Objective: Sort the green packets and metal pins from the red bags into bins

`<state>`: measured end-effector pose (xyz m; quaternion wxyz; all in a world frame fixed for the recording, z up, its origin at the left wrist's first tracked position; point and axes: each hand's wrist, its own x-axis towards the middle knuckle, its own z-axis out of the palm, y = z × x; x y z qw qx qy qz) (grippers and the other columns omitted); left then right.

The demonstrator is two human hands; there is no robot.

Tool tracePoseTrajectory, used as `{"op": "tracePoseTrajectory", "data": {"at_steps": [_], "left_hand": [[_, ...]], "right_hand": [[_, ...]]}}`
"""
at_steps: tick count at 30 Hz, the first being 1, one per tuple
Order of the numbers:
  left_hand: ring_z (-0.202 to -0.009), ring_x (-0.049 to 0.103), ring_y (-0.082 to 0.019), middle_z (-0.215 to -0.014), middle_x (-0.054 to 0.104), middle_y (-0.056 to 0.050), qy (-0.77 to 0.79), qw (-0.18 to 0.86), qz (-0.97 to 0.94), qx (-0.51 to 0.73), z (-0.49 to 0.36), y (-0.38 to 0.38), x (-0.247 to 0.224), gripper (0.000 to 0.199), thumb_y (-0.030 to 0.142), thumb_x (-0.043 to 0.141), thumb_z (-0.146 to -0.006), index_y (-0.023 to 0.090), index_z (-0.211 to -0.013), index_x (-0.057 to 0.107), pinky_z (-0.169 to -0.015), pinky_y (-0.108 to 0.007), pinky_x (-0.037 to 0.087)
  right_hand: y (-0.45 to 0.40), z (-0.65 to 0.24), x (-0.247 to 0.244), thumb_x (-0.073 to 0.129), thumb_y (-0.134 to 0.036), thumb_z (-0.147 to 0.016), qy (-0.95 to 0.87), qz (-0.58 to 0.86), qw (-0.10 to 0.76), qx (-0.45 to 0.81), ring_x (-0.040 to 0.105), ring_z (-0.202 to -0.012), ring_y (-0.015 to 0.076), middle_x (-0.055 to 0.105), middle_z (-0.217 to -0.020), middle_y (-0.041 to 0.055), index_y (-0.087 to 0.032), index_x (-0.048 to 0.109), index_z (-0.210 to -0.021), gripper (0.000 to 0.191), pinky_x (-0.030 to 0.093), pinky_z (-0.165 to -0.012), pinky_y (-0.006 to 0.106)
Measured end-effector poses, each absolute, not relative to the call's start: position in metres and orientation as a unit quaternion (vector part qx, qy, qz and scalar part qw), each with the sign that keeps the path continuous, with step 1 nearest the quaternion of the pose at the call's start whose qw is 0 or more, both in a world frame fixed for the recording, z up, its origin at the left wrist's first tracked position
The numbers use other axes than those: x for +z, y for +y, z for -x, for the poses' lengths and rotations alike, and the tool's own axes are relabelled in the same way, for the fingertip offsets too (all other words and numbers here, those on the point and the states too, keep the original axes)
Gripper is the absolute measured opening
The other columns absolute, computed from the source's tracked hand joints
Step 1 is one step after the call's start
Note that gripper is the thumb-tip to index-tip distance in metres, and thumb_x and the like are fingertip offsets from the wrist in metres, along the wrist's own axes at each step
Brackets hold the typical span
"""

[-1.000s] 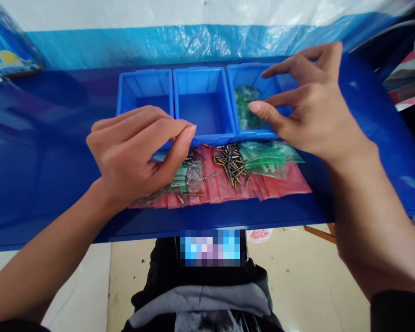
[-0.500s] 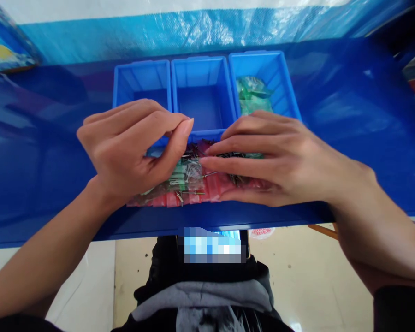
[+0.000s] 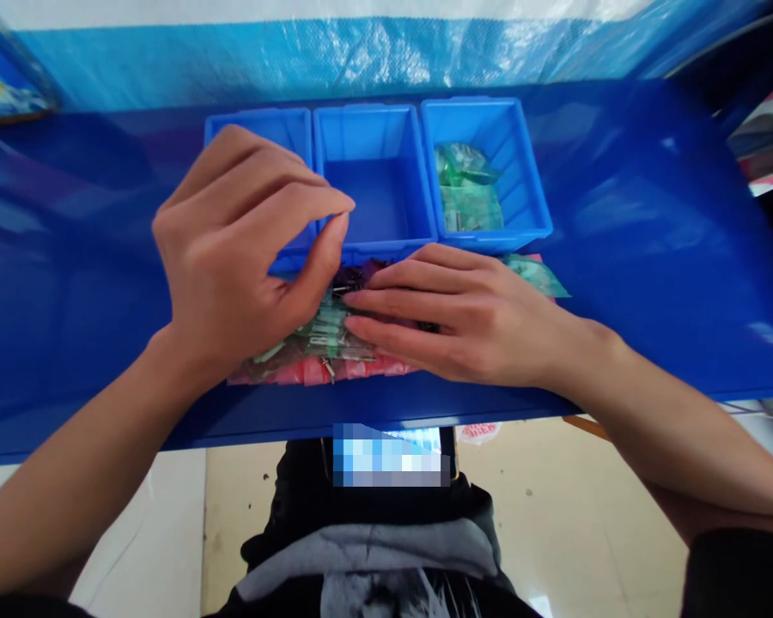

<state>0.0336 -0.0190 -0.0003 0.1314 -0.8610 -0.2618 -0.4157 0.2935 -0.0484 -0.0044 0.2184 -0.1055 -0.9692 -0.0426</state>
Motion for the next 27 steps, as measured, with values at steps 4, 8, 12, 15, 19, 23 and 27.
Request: {"op": "tracePoseTrajectory", "data": {"at_steps": [4,8,12,15,19,23,27], "left_hand": [[-0.104,0.082,-0.029,-0.123,0.082,-0.011,-0.271,0.126,0.880,-0.369,-0.030,-0.015,-0.006,0.014,0.016,0.076,-0.093,0.016,-0.108,0.079,-0.086,-0.041,0.069],[-0.112,0.083,-0.026,-0.113,0.085,-0.003,-0.279,0.108,0.885,-0.356,-0.026,-0.017,-0.008,0.015,0.016,0.073,-0.099,0.019,-0.113,0.079,-0.095,-0.036,0.072],[-0.108,0.084,-0.026,-0.120,0.084,-0.002,-0.299,0.083,0.877,-0.366,-0.024,-0.023,-0.001,0.033,0.018,0.075,-0.100,0.022,-0.133,0.076,-0.091,-0.036,0.072],[-0.127,0.077,-0.028,-0.151,0.070,-0.004,-0.281,0.052,0.878,-0.384,-0.028,-0.024,0.001,0.068,0.020,0.078,-0.099,0.030,-0.162,0.054,-0.099,-0.037,0.071],[-0.118,0.081,-0.028,-0.144,0.074,-0.007,-0.178,0.169,0.859,-0.449,-0.036,-0.023,-0.004,0.052,0.020,0.078,-0.098,0.018,-0.149,0.068,-0.092,-0.035,0.073],[-0.106,0.083,-0.025,-0.132,0.080,-0.003,-0.171,0.179,0.859,-0.447,-0.033,-0.029,-0.006,0.033,0.018,0.079,-0.097,0.022,-0.130,0.077,-0.085,-0.035,0.072],[-0.100,0.083,-0.023,-0.127,0.080,0.001,-0.194,0.170,0.867,-0.426,-0.026,-0.033,0.000,0.023,0.026,0.081,-0.097,0.028,-0.120,0.077,-0.075,-0.035,0.071]], "right_hand": [[-0.051,-0.289,-0.006,0.064,-0.013,-0.108,-0.969,0.093,0.220,-0.056,0.074,-0.128,0.0268,0.077,-0.140,0.0126,-0.010,0.071,-0.136,0.029,0.065,-0.101,0.043],[-0.053,-0.285,-0.005,0.065,-0.015,-0.108,-0.955,0.093,0.270,-0.083,0.080,-0.112,0.0249,0.083,-0.121,0.0088,-0.012,0.078,-0.116,0.016,0.068,-0.090,0.040],[-0.058,-0.287,0.005,0.062,-0.015,-0.110,-0.913,0.191,0.360,0.021,0.080,-0.104,0.0186,0.083,-0.109,0.0059,-0.017,0.076,-0.116,0.016,0.067,-0.084,0.033],[-0.062,-0.291,0.013,0.065,-0.018,-0.109,-0.832,0.331,0.420,0.150,0.078,-0.092,0.0139,0.081,-0.108,0.0025,-0.022,0.075,-0.129,0.023,0.065,-0.079,0.028],[-0.062,-0.291,0.016,0.074,-0.031,-0.104,-0.737,0.430,0.474,0.219,0.076,-0.088,0.0225,0.078,-0.105,0.0038,-0.030,0.078,-0.124,0.021,0.065,-0.073,0.038],[-0.060,-0.286,0.018,0.068,-0.021,-0.104,-0.730,0.407,0.475,0.274,0.077,-0.115,0.0254,0.078,-0.120,0.0048,-0.032,0.076,-0.116,0.018,0.071,-0.091,0.039],[-0.056,-0.283,0.018,0.067,-0.012,-0.100,-0.730,0.370,0.483,0.311,0.078,-0.116,0.0229,0.078,-0.114,0.0012,-0.035,0.078,-0.109,0.027,0.073,-0.087,0.035]]}}
